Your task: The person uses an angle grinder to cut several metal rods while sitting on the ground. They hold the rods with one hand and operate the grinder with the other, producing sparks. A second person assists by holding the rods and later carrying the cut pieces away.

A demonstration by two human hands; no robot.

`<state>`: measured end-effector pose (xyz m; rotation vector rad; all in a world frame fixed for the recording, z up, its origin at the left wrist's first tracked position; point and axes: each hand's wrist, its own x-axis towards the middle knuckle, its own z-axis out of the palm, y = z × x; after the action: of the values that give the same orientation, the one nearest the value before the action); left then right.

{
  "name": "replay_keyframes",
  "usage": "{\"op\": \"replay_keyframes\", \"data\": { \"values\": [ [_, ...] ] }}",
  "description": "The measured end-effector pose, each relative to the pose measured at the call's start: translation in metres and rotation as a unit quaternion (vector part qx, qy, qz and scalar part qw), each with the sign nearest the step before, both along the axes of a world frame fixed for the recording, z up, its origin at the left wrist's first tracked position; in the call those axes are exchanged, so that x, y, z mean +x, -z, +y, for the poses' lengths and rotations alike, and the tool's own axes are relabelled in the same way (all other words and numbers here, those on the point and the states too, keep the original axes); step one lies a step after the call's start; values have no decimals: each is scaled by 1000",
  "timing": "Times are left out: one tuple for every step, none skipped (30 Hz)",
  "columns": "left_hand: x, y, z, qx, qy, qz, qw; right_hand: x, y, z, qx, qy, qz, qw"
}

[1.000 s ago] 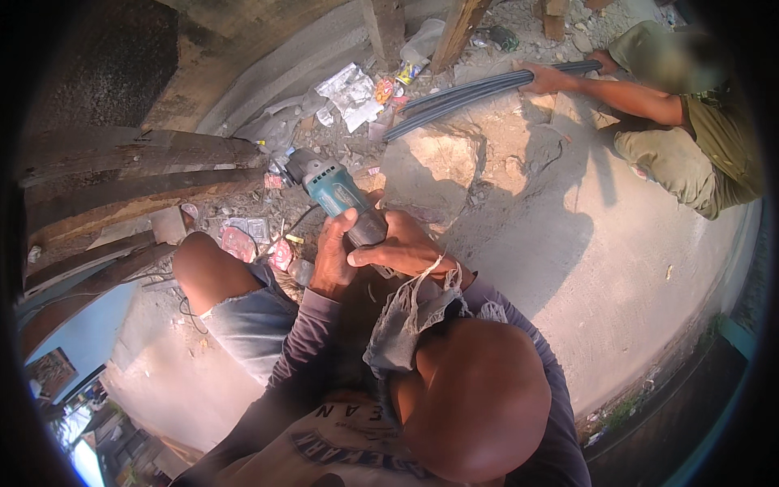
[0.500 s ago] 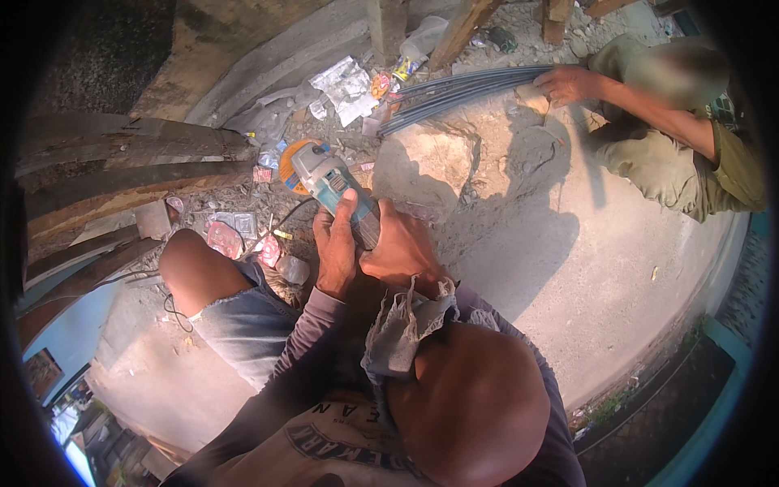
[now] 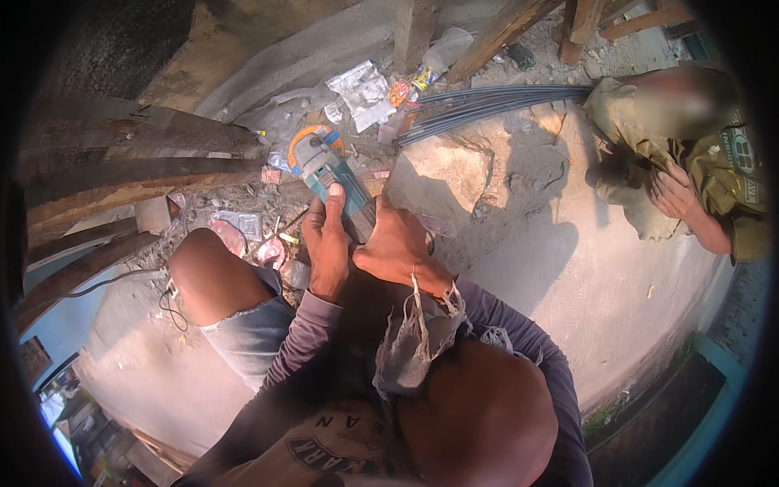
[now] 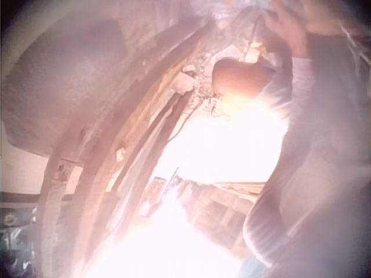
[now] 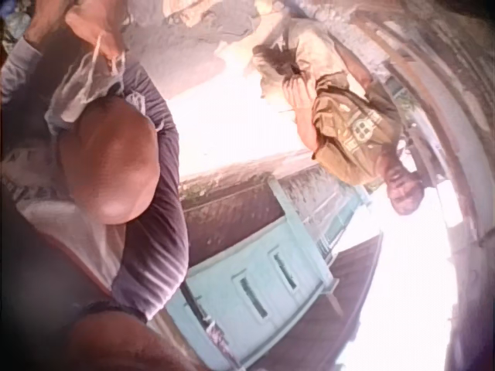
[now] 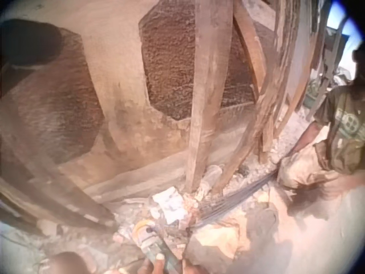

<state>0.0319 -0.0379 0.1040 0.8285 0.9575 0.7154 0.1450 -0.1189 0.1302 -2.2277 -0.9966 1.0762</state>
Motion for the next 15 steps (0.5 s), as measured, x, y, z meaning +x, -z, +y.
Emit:
{"op": "replay_keyframes", "data": {
  "values": [
    [-1, 0, 2, 6, 8, -6, 1000, -2, 0, 4, 0, -14, 1, 1000],
    [-3, -2, 1, 11, 8, -7, 1000, -5, 2, 8, 21, 4, 32, 999],
    [-7, -2, -2, 14, 10, -4, 1000, -5, 6, 4, 37, 25, 69, 997],
    [-7, -1, -5, 44, 37, 12, 998, -3, 11, -1, 52, 46, 105, 992],
    [-4, -3, -12, 59, 65, 0, 996, 1, 14, -12, 115, 95, 202, 968],
    [-6, -4, -14, 58, 96, 0, 994, 0, 16, -15, 176, 133, 310, 925],
    [-14, -7, -17, 76, 167, 63, 981, 0, 13, -23, 170, 146, 286, 932],
    [-16, -7, -17, 160, 212, 92, 960, 5, 5, -32, 164, 166, 251, 939],
    [-17, -6, -16, 240, 252, 119, 930, 17, 9, -49, 184, 155, 225, 944],
    [-23, -4, -11, 200, 281, 155, 926, 29, 14, -68, 204, 143, 201, 947],
    [-33, -3, 0, 160, 310, 197, 916, 32, 18, -83, 181, 171, 177, 952],
    [-34, 1, 8, 115, 353, 214, 903, 38, 10, -107, 150, 214, 130, 957],
    [-42, 14, 15, 80, 352, 244, 900, 43, 6, -130, 123, 251, 124, 952],
    [-57, 43, 12, 141, 217, 221, 940, 46, 4, -149, 101, 283, 122, 946],
    [-69, 66, 17, 165, 201, 298, 918, 47, 2, -167, 81, 319, 117, 937]
  ]
}}
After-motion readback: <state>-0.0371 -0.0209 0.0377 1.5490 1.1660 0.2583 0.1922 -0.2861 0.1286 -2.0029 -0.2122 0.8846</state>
